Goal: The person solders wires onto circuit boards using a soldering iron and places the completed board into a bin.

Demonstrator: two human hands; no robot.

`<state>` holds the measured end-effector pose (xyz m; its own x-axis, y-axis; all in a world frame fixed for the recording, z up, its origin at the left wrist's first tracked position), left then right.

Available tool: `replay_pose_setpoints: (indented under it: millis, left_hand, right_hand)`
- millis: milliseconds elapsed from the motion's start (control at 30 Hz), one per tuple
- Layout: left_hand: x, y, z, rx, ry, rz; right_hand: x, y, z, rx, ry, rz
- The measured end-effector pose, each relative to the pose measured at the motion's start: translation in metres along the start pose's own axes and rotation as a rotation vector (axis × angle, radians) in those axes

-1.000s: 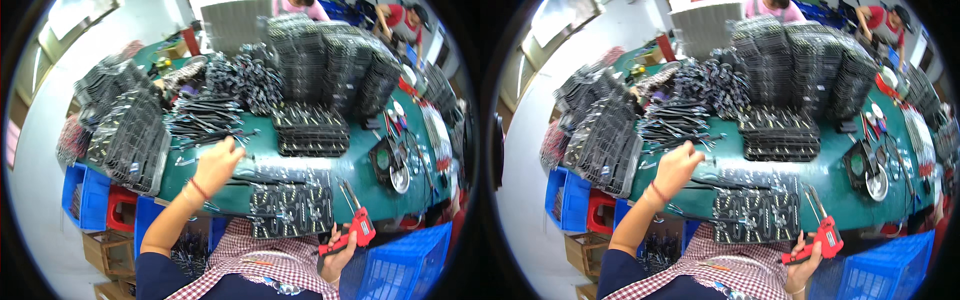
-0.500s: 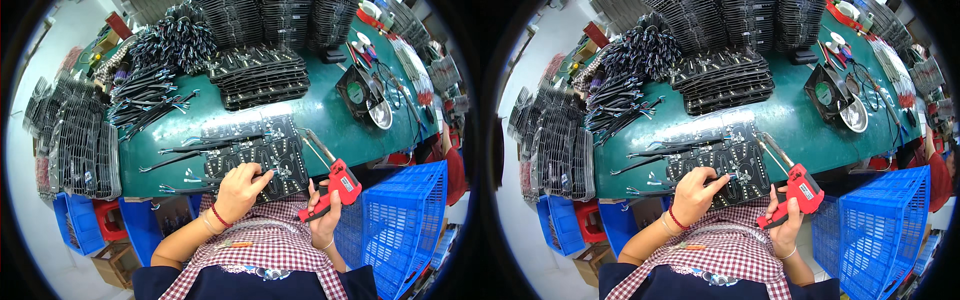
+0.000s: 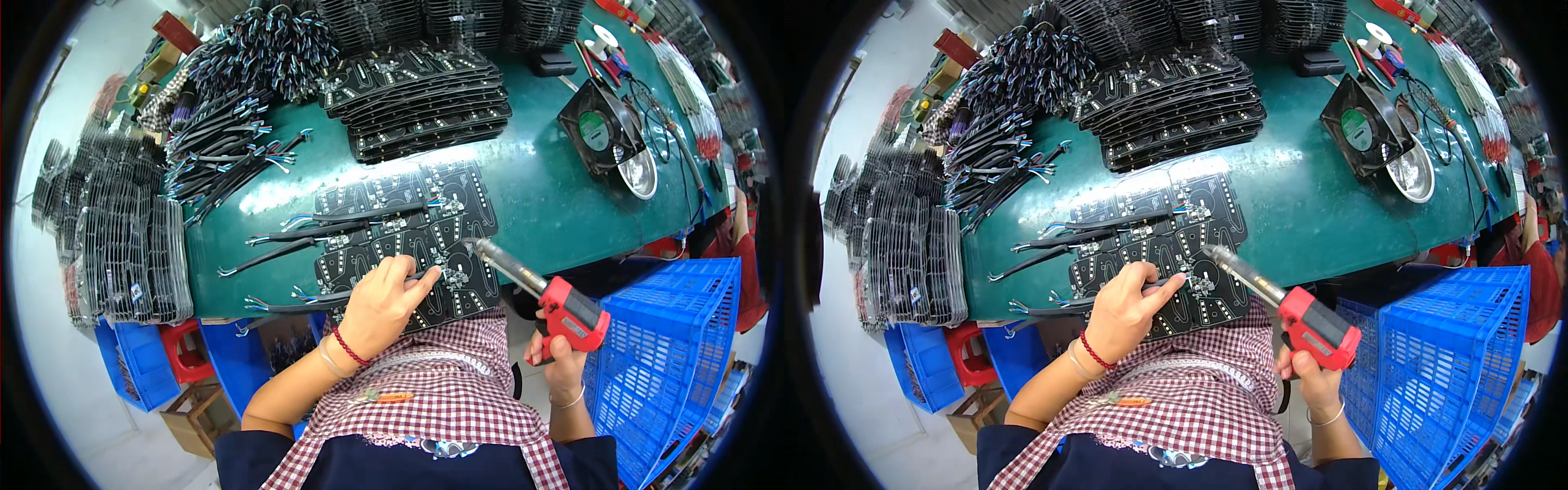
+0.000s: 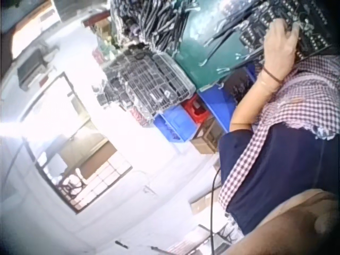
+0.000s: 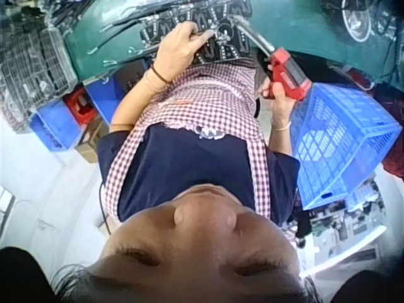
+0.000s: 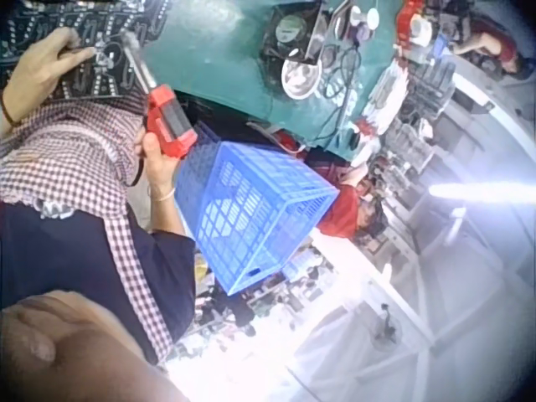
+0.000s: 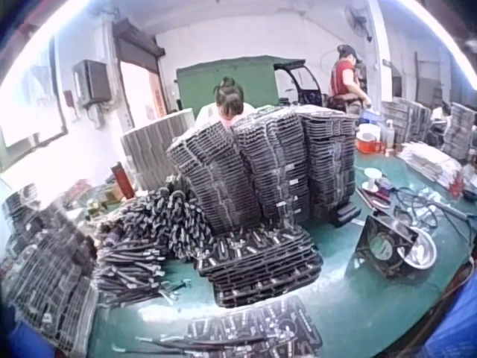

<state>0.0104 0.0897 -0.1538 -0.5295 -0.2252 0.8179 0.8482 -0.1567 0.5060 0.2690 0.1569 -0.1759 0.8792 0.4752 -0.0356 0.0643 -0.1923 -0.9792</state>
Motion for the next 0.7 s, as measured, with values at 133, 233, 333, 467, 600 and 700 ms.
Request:
replay_pose_setpoints:
  millis: [133, 233, 333, 467, 600, 700]
  left_hand:
    - [0.0, 0.0, 0.002, -0.019, 0.015, 0.001]
    - [0.0, 0.001, 0.003, -0.02, 0.019, 0.008]
    - [0.0, 0.0, 0.003, -0.016, 0.005, 0.001]
    - [-0.001, 0.0, 0.002, -0.017, -0.011, -0.01]
    - [-0.001, 0.001, 0.003, -0.02, -0.011, -0.019]
    - [-0.001, 0.001, 0.003, -0.018, -0.011, -0.012]
  right_hand:
    - [0.008, 0.009, -0.01, -0.051, -0.071, -0.156]
    - [0.009, 0.012, -0.012, -0.054, -0.107, -0.097]
    - [0.009, 0.017, -0.013, -0.093, -0.084, -0.074]
    - [0.005, 0.021, -0.015, -0.086, -0.078, -0.143]
    - [0.003, 0.023, -0.016, -0.097, -0.082, -0.166]
    - [0.002, 0.021, -0.016, -0.077, -0.079, -0.165]
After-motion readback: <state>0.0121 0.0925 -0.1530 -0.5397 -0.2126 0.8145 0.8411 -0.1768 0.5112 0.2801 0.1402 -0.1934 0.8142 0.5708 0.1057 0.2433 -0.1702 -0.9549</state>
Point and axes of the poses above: each hand's wrist, its own z-axis towards the middle knuckle, its own x-axis out of the back of the hand, y = z × x, the point moved 6 cm from there along z, towards the middle knuckle, and after that the axes turned 9 degrees about -z, right-handed, at the moved point
